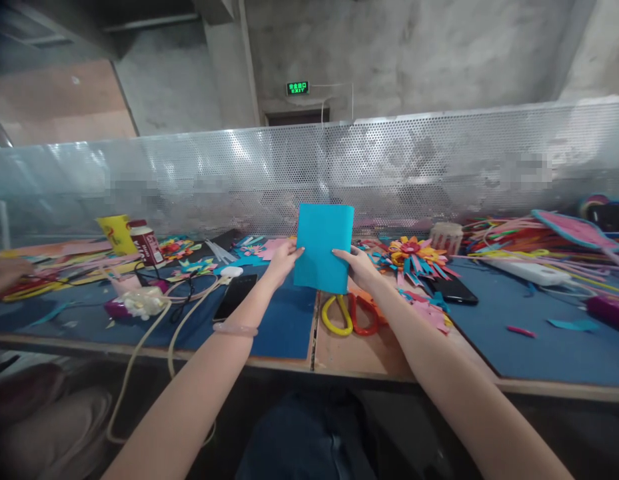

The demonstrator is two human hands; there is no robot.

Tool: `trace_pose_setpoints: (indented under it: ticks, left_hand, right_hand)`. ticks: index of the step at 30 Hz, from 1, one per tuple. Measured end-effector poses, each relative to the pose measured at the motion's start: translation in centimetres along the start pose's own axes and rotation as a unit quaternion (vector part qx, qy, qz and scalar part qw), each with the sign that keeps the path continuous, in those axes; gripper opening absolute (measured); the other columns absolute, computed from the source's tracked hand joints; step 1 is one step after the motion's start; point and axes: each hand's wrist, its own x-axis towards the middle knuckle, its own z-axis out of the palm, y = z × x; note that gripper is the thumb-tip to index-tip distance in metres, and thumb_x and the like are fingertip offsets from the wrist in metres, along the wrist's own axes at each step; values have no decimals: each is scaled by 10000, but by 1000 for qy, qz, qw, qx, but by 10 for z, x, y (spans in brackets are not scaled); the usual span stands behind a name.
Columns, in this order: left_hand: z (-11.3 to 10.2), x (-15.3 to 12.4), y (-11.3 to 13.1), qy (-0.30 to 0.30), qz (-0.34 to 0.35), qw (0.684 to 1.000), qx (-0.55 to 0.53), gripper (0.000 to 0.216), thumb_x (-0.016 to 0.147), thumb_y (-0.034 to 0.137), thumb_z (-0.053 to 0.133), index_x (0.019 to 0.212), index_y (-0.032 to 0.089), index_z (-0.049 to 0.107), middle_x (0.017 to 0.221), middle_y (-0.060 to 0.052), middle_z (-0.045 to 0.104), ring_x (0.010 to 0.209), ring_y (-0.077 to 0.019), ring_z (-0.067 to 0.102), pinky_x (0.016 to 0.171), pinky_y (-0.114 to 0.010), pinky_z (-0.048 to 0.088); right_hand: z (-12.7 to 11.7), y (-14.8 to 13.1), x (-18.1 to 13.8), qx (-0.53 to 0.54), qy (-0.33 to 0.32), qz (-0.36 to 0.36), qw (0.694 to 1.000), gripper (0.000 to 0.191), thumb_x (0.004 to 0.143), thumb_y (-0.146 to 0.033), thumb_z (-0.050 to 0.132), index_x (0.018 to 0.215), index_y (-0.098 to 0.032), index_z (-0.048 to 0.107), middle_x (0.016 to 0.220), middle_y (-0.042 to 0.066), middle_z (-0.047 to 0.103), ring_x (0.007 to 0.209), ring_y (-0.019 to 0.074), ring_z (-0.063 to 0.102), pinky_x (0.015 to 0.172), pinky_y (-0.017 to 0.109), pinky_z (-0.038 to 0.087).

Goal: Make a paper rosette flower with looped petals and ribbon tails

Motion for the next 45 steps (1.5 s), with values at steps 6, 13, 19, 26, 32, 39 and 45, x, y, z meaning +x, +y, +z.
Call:
trace_pose_setpoints:
  ticks: [6, 13, 19, 26, 32, 39, 45]
  left_hand:
    - [1, -2, 4, -8, -2, 1000, 4, 112, 802, 153, 577, 895, 158, 639, 943, -86, 702, 951, -245, 622, 828, -352, 477]
    - [-1, -4, 3, -9, -13, 1000, 7, 98, 796, 203, 604, 875, 159, 641, 918, -96, 702, 939, -255, 617, 797, -346, 480]
    - [-2, 0, -4, -21, -23, 1000, -2, 157, 803, 257, 618, 917, 150, 627, 902, -83, 695, 891, -225, 631, 789, -359, 492]
    - [-3, -2, -5, -41, -31, 999, -3, 183, 869, 252, 551, 991, 123, 599, 949, -51, 648, 839, -164, 626, 788, -377, 505]
    - [-2, -2, -7, -48, -24, 998, -26, 189, 861, 252, 561, 992, 121, 602, 950, -55, 656, 851, -168, 631, 805, -386, 502]
    - [-2, -3, -4, -64, -19, 995, -72, 283, 776, 304, 637, 1020, 160, 643, 956, -96, 709, 903, -242, 651, 807, -383, 509]
    - [-3, -9, 3, -85, -16, 993, -83, 418, 767, 395, 631, 1133, 194, 619, 1086, -90, 681, 986, -274, 632, 866, -426, 481]
  right_hand:
    - [2, 1, 0, -3, 33, -27, 999, 471, 660, -312, 737, 1075, -174, 563, 1121, 98, 657, 971, 251, 640, 847, 389, 535]
    - [8, -3, -4, -45, 61, -54, 996, 499, 646, -320, 751, 1085, -169, 568, 1117, 95, 658, 976, 252, 633, 847, 400, 526]
    - [11, -4, -4, -81, 57, -61, 993, 522, 616, -337, 766, 1074, -172, 577, 1107, 86, 664, 960, 249, 636, 827, 398, 531]
    - [13, -6, -7, -116, 69, -49, 990, 489, 627, -316, 750, 1057, -158, 582, 1091, 100, 669, 939, 251, 644, 805, 387, 537]
    - [16, -5, -9, -110, 60, -46, 991, 398, 662, -317, 725, 1015, -180, 603, 1013, 59, 702, 896, 243, 664, 781, 371, 552]
    - [18, -2, -6, -114, 76, -38, 990, 372, 657, -306, 730, 979, -163, 611, 977, 73, 710, 874, 256, 670, 763, 383, 555]
    - [15, 1, -5, -114, 67, -31, 991, 288, 749, -233, 697, 1000, -125, 610, 968, 73, 691, 845, 200, 664, 783, 385, 539]
